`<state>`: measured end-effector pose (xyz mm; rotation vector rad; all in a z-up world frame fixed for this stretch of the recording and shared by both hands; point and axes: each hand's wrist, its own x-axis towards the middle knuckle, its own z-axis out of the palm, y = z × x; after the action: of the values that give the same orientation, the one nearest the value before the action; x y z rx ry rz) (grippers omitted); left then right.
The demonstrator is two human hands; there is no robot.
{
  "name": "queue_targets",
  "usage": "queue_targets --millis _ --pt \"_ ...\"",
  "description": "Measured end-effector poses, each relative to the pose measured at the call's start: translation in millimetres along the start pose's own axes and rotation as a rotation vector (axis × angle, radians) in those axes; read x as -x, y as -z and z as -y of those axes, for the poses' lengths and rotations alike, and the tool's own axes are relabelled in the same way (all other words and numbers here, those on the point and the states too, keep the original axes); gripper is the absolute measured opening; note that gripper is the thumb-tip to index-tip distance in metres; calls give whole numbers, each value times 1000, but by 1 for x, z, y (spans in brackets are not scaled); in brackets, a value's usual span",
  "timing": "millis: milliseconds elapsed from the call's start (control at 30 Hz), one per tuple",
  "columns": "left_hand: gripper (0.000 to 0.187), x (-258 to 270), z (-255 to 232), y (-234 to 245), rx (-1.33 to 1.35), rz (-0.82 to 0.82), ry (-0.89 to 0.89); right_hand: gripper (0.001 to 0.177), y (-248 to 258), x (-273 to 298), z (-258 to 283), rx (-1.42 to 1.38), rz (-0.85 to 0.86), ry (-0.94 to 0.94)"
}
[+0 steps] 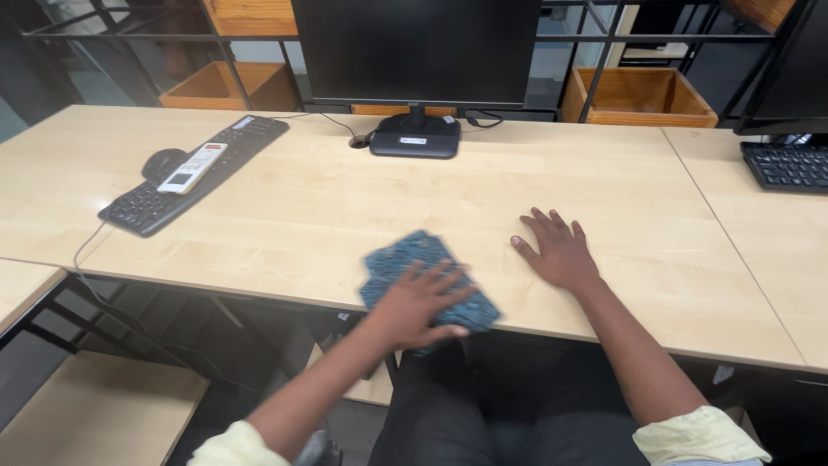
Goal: The person wipes the surface of a long wooden desk with a cloth, moving items like a keyboard and remote to clean underneath them.
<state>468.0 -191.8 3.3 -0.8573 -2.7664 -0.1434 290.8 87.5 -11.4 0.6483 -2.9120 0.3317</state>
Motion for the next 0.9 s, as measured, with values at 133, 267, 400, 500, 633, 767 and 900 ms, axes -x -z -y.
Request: queue_targets --millis 133,267,400,500,633,767,900 --pt "89 60 66 28 -143 108 328 70 -2 -2 2 13 -1 -17" --pt "81 89 109 34 -147 59 773 70 -4 -5 2 20 -4 -33" --pt "87 59 115 13 -144 167 819 70 -7 -5 0 21 1 -37" --pt "89 5 86 -10 -97 186 665 69 -5 -7 2 10 23 -45" --pt "88 -48 34 -21 4 174 404 69 -5 -3 1 22 -5 -19" --pt "101 -42 36 -12 63 151 381 68 -8 -1 -3 8 -35 -11" --pt "118 -35 84 3 -15 124 818 68 -5 -4 3 8 -20 -50"
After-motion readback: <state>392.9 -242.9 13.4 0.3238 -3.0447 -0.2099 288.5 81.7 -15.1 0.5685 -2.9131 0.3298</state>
